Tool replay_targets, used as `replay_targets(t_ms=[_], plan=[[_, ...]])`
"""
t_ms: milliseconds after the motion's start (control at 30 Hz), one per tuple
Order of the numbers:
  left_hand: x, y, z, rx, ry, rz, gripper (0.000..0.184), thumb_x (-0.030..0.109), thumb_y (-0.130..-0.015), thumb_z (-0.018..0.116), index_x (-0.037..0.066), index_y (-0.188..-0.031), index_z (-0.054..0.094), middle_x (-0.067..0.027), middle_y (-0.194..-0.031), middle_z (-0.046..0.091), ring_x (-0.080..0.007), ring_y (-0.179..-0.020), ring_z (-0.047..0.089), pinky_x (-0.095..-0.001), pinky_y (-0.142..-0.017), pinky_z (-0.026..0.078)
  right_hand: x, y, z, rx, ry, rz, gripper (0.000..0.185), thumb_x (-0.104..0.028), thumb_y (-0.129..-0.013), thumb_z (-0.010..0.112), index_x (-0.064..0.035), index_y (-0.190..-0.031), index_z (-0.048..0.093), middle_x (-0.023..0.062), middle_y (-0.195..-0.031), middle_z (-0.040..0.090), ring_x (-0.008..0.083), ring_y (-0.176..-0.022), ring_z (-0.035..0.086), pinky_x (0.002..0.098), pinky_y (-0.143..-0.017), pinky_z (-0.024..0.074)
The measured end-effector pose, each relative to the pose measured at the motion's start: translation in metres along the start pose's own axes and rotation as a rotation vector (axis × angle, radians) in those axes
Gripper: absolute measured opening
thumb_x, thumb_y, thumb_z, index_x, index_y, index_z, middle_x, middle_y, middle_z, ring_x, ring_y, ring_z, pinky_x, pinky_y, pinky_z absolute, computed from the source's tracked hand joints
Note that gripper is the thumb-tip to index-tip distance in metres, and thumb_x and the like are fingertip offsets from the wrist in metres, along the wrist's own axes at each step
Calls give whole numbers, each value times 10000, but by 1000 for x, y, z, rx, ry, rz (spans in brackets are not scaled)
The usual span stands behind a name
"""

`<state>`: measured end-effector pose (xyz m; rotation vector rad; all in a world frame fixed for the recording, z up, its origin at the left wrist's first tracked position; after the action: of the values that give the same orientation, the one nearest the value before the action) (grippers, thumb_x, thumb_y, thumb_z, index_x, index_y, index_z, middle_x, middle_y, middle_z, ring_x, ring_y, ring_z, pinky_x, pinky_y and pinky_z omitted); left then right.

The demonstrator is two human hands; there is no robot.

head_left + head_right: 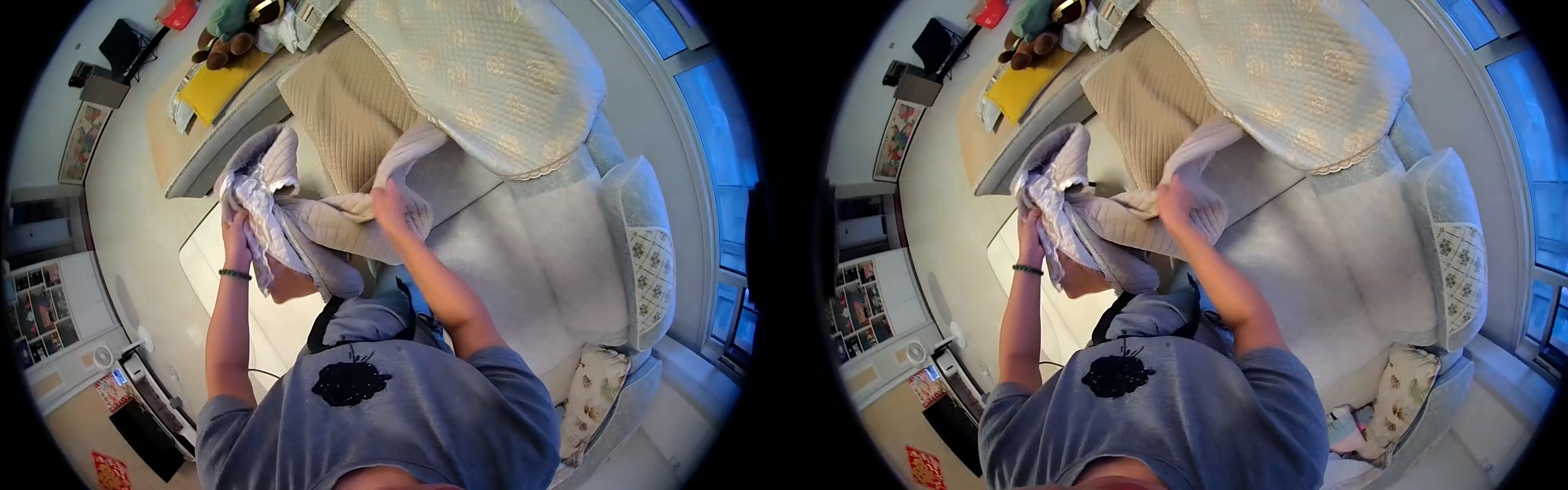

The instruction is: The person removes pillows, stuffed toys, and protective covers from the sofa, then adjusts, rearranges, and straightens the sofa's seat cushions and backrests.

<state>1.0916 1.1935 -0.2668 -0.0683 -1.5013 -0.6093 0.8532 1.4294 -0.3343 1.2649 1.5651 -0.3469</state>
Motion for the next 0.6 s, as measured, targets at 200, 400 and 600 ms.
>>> replay_targets(t_ms=[200, 400, 600], plan=[[-13, -85, 111, -348, -726, -38, 350, 53, -808, 440, 12, -1143, 535, -68, -1072, 565, -104, -903, 522, -224, -774, 418, -83, 32, 25, -303, 56, -308, 236, -177, -743, 504, -4, -903, 496, 256, -748, 558, 430, -730, 536, 503, -658, 411], [3, -77, 228, -823, -119, -673, 500, 323, -876, 447, -50, -1208, 417, -118, -1227, 453, -168, -1143, 408, -281, -964, 322, -119, 18, 25, -432, 132, -479, 191, -147, -734, 508, 0, -855, 494, 227, -743, 567, 411, -692, 545, 496, -623, 419], [-43, -101, 224, -1057, -1108, -83, 627, 349, -694, 638, -47, -1148, 462, -160, -1139, 517, -235, -1021, 523, -285, -874, 399, -133, 5, 38, -476, 204, -538, 179, -191, -733, 529, -19, -779, 509, 220, -733, 573, 375, -687, 566, 479, -623, 442]])
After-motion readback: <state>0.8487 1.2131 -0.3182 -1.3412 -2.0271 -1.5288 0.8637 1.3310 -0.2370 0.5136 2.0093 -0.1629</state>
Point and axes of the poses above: each hand's wrist, its own y-axis away from the middle knuckle, its own z-axis out of the palm, x = y × z, the point moved 5 cm from there along -y, towards the middle knuckle
